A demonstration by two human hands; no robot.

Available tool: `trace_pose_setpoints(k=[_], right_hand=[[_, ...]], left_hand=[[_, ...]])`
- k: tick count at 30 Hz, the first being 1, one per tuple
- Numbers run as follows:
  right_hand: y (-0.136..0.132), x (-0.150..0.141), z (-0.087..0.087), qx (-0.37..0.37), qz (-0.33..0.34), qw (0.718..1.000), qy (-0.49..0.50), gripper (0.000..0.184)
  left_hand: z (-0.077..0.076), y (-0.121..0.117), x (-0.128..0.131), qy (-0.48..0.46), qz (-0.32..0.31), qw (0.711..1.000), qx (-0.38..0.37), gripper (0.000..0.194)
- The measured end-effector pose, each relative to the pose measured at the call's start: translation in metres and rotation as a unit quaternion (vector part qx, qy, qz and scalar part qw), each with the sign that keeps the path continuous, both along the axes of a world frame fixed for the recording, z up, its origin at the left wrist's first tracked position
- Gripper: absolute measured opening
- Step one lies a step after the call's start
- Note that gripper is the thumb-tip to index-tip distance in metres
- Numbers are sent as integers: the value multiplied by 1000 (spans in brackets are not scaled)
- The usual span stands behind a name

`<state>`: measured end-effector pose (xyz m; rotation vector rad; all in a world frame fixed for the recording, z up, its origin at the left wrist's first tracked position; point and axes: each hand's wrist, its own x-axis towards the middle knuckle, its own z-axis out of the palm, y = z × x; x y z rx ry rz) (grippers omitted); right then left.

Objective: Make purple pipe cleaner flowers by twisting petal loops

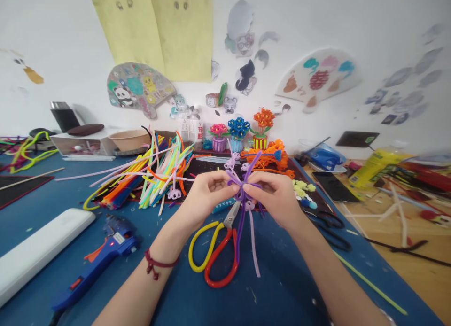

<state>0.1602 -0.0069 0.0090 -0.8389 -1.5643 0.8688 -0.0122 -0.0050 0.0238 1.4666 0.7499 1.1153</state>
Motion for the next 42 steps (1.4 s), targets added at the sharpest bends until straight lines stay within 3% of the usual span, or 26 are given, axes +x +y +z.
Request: trace_pose_setpoints(k=[2,4,6,9,11,12,14,16,18,19,22,26,32,36,39,42], right_hand=[[0,-1,-1,-78,31,994,67,13],[0,-2,0,-131,62,982,119,14],[1,-3,1,-166,86,971,149,17],[3,-3,1,-193,101,964,154,23],[5,-2,1,-194,89,967,140,25],[6,-2,0,-182,74,972,127,25],[6,0,1,-125,34,988,79,21],[4,0,2,-18,-21,1000,5,16],[1,-2,3,110,-82,987,-78,14],[0,-3,3,169,-108,973,-114,14],[-3,-5,1,293,-146,927,-182,13],[-1,-5,-3,352,-140,902,-208,12],[0,-3,-5,360,-114,899,-220,12],[-3,-3,-2,318,-104,921,-197,10],[-4,-4,1,216,-85,966,-117,10],[-2,-4,0,39,-10,999,19,13]], left_hand=[[2,-2,0,45,26,996,78,14],[5,-5,-2,112,60,971,204,10],[5,-6,-5,163,89,916,355,8],[-1,-4,-7,215,120,804,541,18],[-7,-1,-7,241,140,748,602,24],[-9,1,-6,245,150,743,604,23],[-10,4,-4,235,180,789,538,18],[-8,5,-1,204,196,876,390,13],[-5,5,1,150,172,948,223,20],[-4,5,2,117,153,969,152,23],[-2,3,4,20,109,994,15,20],[-1,2,3,-17,42,996,-75,18],[-2,8,-8,-13,-9,992,-123,25],[0,6,-8,13,21,997,-71,22],[2,0,-2,28,59,998,9,16],[3,-5,1,59,112,981,150,9]])
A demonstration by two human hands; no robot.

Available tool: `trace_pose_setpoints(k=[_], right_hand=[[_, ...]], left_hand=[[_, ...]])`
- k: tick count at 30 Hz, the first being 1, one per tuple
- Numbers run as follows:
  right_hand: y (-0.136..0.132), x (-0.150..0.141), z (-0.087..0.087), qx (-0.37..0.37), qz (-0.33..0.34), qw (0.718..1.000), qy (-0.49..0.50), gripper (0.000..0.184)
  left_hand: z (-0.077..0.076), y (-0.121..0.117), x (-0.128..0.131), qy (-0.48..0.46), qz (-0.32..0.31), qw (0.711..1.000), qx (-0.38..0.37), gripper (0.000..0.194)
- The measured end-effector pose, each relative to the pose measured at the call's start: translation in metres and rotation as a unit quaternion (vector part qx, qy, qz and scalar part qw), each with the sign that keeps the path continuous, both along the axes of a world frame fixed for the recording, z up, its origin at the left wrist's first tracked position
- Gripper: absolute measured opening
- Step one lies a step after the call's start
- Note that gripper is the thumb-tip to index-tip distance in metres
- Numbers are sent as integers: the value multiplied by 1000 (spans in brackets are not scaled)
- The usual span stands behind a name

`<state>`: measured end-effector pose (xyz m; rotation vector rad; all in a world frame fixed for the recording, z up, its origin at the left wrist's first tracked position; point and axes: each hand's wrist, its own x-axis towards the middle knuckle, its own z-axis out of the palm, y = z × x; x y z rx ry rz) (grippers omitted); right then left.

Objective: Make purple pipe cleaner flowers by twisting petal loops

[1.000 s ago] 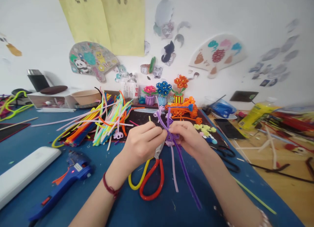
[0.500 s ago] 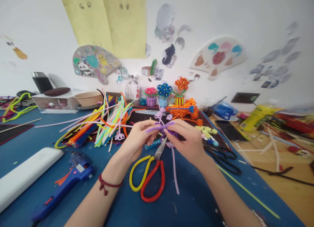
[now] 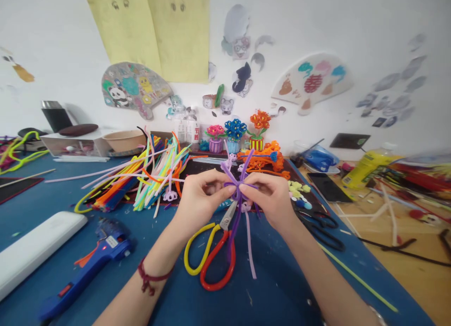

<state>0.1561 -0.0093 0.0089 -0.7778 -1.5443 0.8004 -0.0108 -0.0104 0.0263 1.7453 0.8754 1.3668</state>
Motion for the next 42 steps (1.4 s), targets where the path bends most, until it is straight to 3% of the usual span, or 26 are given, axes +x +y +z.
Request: trace_pose_setpoints(k=[2,5,7,8,10,12,14,17,21,26,33,37,42], right_hand=[[2,-1,-1,-99,54,990,83,14],[4,-2,-3,-177,101,970,134,16],[4,-2,-4,-199,113,963,141,16],[5,-2,-4,-199,113,963,143,15],[6,0,-4,-175,103,969,142,12],[7,2,-3,-126,75,981,124,11],[7,3,-2,-72,32,993,85,11],[6,4,0,-2,-29,999,11,10],[5,5,1,55,-51,996,-41,11],[6,5,-1,47,-63,995,-64,15],[4,2,-1,-29,-42,993,-107,25],[5,4,0,-27,-38,987,-155,28],[5,6,3,5,-38,981,-191,34]], left_hand=[[-1,-2,0,46,32,987,149,4],[-3,-2,-3,120,62,921,366,15],[-4,-1,-4,149,77,883,438,19],[-4,-1,-4,152,85,880,441,19],[-4,0,-2,131,100,911,378,14],[-4,2,1,85,101,962,237,8],[-4,4,3,35,75,993,87,13],[-3,5,4,-15,36,998,-51,21],[0,2,4,-38,25,991,-124,25],[5,0,3,8,3,994,-110,23],[-2,8,0,76,39,994,-65,25],[-3,8,-2,104,48,992,-48,23],[-6,6,1,186,86,976,78,17]])
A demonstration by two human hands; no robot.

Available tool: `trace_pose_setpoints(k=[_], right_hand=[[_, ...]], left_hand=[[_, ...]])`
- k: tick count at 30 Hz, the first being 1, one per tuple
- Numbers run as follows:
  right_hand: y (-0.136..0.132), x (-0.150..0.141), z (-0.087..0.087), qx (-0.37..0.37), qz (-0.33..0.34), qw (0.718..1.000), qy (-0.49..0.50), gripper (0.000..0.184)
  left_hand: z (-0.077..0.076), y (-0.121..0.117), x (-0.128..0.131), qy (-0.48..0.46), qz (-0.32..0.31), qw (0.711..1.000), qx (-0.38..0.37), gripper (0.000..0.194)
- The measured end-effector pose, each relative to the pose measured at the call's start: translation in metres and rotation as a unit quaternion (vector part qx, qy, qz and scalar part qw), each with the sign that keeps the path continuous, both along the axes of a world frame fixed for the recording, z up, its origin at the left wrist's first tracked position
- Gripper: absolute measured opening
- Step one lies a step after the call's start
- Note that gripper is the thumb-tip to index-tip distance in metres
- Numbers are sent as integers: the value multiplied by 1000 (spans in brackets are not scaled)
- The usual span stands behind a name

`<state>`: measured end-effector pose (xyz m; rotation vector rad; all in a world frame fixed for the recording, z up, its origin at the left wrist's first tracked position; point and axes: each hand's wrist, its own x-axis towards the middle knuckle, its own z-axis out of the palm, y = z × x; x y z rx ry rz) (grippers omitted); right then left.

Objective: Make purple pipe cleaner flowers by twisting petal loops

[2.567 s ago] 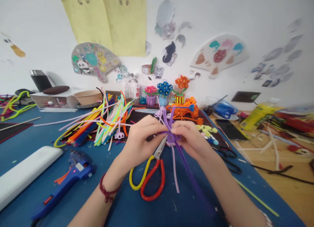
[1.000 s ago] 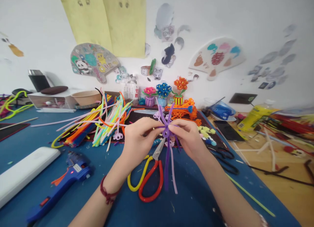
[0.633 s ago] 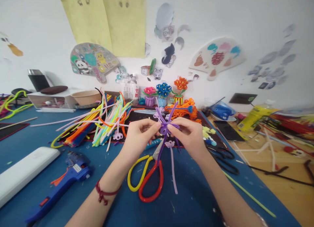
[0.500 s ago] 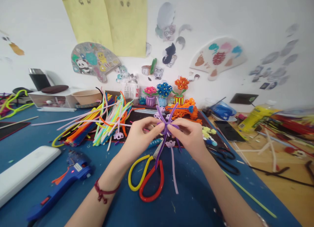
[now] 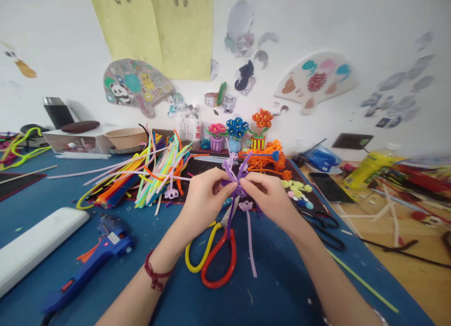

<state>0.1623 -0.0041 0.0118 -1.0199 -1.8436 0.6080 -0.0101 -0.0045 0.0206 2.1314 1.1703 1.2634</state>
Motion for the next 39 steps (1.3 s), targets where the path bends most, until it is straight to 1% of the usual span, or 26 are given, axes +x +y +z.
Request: trace_pose_setpoints(k=[2,3,5,6,9,10,11,13,15,17,19,22,24,25,27,29,31,33,35,37,39], right_hand=[[0,1,2,-20,2,1000,3,36],[0,2,4,-46,10,999,17,37],[-1,4,6,-122,48,988,77,39],[-1,5,6,-168,77,976,118,40],[0,7,5,-290,170,915,224,38],[0,7,5,-311,181,902,240,37],[1,7,4,-319,176,898,247,36],[3,7,3,-312,135,908,245,35],[5,7,1,-283,83,923,247,38],[7,7,0,-255,52,933,248,41],[8,6,-2,-230,48,943,236,40],[6,2,-4,-225,101,946,212,35],[3,-3,-4,-230,135,942,205,36],[2,-5,-5,-232,142,941,202,35],[0,-9,-5,-225,135,945,197,28],[0,-10,-6,-195,113,957,184,20],[1,-10,-7,-132,84,977,143,12],[2,-9,-8,-51,46,995,78,8],[4,-7,-9,6,18,999,33,9],[5,-7,-10,17,18,999,39,9],[6,-7,-11,3,34,997,71,9]], left_hand=[[-2,0,1,45,2,996,82,11],[-3,0,1,65,0,991,118,10],[-3,-1,1,89,-10,982,168,10],[-3,-1,1,92,-17,979,184,11],[-1,-4,2,74,-33,978,192,11],[-1,-4,2,62,-33,981,179,10],[0,-4,2,48,-30,986,156,10],[0,-3,3,8,-13,996,82,11],[0,-2,3,-50,9,999,-4,16],[0,0,3,-122,20,990,-74,20],[0,1,3,-192,20,974,-117,23],[2,0,4,-262,14,952,-158,22],[3,0,5,-282,11,943,-176,21],[3,0,5,-285,9,941,-183,20],[3,-1,6,-286,7,938,-195,20],[2,0,5,-288,1,934,-210,22],[1,0,3,-298,-11,926,-231,25],[0,1,2,-314,-37,911,-266,29],[-1,2,2,-328,-72,891,-305,30],[-2,3,3,-333,-86,883,-320,30],[-2,2,4,-328,-74,889,-311,31]])
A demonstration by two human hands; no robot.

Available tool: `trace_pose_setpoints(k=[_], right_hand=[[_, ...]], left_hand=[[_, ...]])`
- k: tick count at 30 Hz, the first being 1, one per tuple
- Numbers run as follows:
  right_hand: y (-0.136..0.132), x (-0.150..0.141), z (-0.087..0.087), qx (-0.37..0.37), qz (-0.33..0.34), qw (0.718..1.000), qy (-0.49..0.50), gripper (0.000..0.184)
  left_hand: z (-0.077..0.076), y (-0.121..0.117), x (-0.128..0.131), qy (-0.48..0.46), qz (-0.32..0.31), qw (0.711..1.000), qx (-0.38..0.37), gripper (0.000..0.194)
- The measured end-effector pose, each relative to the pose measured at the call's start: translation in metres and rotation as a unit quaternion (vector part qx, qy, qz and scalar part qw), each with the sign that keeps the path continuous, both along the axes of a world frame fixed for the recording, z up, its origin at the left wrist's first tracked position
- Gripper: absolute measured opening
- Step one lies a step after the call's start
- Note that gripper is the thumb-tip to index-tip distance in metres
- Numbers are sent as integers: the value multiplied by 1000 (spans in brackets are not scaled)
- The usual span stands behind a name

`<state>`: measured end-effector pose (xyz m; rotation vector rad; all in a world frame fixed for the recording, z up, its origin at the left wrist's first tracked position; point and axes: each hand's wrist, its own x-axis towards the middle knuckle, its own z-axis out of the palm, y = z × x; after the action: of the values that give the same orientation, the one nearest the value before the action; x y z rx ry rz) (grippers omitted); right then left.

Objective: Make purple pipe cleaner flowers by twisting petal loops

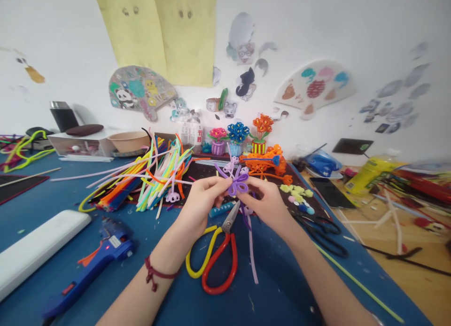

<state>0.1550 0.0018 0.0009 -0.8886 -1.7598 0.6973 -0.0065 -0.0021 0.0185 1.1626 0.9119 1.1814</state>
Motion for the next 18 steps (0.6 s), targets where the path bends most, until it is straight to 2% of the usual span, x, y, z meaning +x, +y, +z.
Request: trace_pose_setpoints(k=[3,9,12,18], right_hand=[[0,-1,-1,-8,8,999,33,11],[-1,-3,-4,13,27,997,70,12],[-1,-2,-3,34,18,997,68,12],[-2,0,0,-44,88,989,109,16]], left_hand=[[1,-1,0,15,5,1000,0,34],[4,-4,-3,-45,-81,994,-48,26],[4,-4,-3,-60,-102,991,-64,24],[1,-1,-2,-18,-53,998,-37,34]])
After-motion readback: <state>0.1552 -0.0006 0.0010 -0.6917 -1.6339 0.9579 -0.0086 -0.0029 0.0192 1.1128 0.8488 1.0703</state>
